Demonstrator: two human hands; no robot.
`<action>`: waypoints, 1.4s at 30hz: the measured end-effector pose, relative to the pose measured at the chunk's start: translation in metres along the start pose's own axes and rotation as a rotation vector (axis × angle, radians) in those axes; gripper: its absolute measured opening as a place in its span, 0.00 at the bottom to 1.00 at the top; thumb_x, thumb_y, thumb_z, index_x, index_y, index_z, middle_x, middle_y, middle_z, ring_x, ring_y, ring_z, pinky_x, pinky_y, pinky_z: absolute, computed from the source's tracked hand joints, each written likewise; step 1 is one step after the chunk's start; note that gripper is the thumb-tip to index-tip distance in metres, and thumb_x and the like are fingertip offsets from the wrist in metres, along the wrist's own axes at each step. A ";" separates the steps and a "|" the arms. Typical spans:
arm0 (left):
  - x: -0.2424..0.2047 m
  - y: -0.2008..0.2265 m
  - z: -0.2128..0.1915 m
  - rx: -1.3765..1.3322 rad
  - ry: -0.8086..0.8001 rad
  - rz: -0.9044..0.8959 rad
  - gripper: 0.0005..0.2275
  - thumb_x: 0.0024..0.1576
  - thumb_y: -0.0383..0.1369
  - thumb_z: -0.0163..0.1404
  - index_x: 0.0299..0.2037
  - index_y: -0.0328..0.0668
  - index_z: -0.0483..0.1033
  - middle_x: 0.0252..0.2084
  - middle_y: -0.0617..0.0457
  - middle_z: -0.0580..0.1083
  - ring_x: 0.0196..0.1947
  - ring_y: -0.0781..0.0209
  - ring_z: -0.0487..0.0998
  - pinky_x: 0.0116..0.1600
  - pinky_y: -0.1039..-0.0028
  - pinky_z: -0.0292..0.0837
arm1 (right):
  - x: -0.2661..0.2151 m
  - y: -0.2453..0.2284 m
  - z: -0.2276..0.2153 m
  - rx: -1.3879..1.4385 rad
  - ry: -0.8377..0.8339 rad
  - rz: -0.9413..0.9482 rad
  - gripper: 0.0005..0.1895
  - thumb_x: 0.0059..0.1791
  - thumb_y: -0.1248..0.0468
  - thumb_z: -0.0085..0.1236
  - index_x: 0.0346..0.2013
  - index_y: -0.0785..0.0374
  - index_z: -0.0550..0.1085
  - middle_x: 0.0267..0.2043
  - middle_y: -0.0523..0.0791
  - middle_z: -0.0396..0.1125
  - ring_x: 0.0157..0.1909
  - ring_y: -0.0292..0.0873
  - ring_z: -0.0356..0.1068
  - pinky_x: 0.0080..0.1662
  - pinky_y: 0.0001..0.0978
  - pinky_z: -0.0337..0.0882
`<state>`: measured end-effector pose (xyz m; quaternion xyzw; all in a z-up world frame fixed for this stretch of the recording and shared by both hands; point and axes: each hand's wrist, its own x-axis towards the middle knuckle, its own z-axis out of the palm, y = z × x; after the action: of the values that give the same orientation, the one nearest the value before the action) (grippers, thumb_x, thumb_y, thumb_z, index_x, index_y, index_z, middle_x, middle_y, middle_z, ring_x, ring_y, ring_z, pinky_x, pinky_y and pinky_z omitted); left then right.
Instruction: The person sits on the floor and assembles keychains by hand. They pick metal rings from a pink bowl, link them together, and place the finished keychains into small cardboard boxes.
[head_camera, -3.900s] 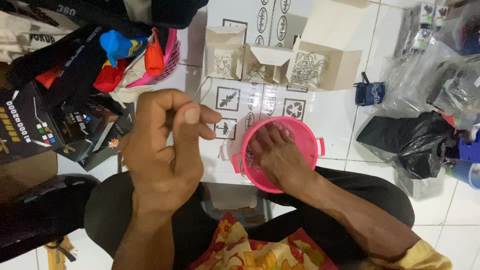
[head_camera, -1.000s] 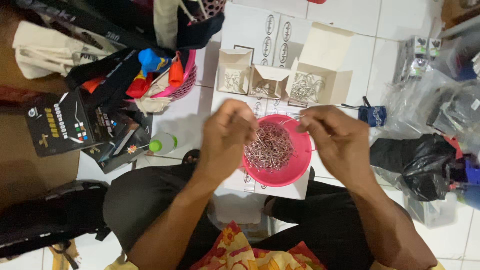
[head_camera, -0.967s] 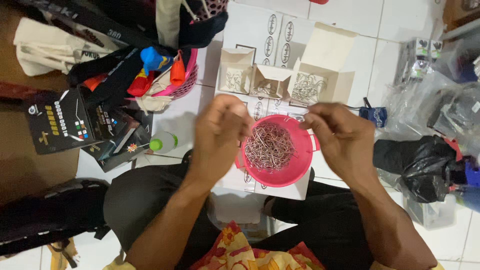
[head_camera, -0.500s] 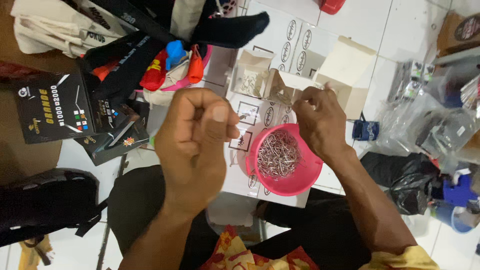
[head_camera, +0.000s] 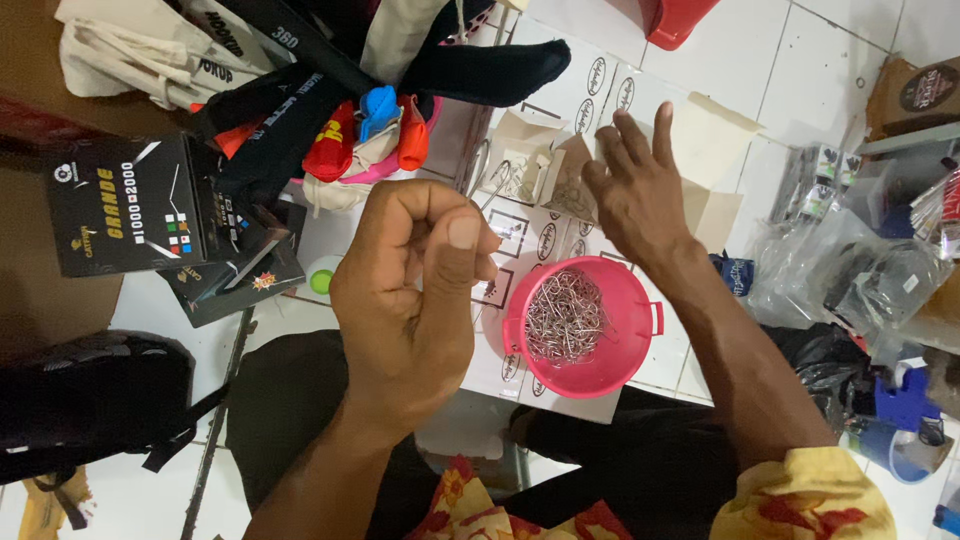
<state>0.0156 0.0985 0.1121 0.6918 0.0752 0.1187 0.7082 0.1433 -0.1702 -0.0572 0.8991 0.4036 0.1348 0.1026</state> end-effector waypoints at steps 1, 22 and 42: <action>0.000 0.000 0.000 0.008 0.012 -0.010 0.11 0.65 0.38 0.41 0.39 0.37 0.68 0.32 0.51 0.73 0.27 0.65 0.75 0.36 0.78 0.74 | 0.003 0.004 -0.002 0.025 0.033 -0.025 0.05 0.51 0.75 0.62 0.39 0.68 0.74 0.55 0.59 0.70 0.69 0.65 0.66 0.72 0.74 0.45; -0.002 0.000 0.001 0.037 0.023 0.009 0.12 0.65 0.38 0.42 0.40 0.35 0.68 0.32 0.51 0.74 0.27 0.65 0.76 0.36 0.79 0.75 | 0.022 0.011 -0.022 0.382 -0.006 0.075 0.13 0.54 0.74 0.57 0.24 0.68 0.73 0.58 0.57 0.62 0.74 0.74 0.47 0.64 0.88 0.42; -0.002 0.000 0.002 0.062 0.039 -0.016 0.13 0.66 0.40 0.42 0.40 0.36 0.67 0.33 0.49 0.74 0.28 0.64 0.76 0.36 0.78 0.75 | -0.099 0.059 -0.044 0.250 -0.163 0.879 0.27 0.53 0.54 0.63 0.58 0.69 0.68 0.55 0.61 0.67 0.48 0.71 0.69 0.40 0.67 0.66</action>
<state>0.0141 0.0962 0.1121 0.7104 0.0981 0.1242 0.6858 0.1067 -0.2796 -0.0139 0.9980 -0.0118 0.0449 -0.0422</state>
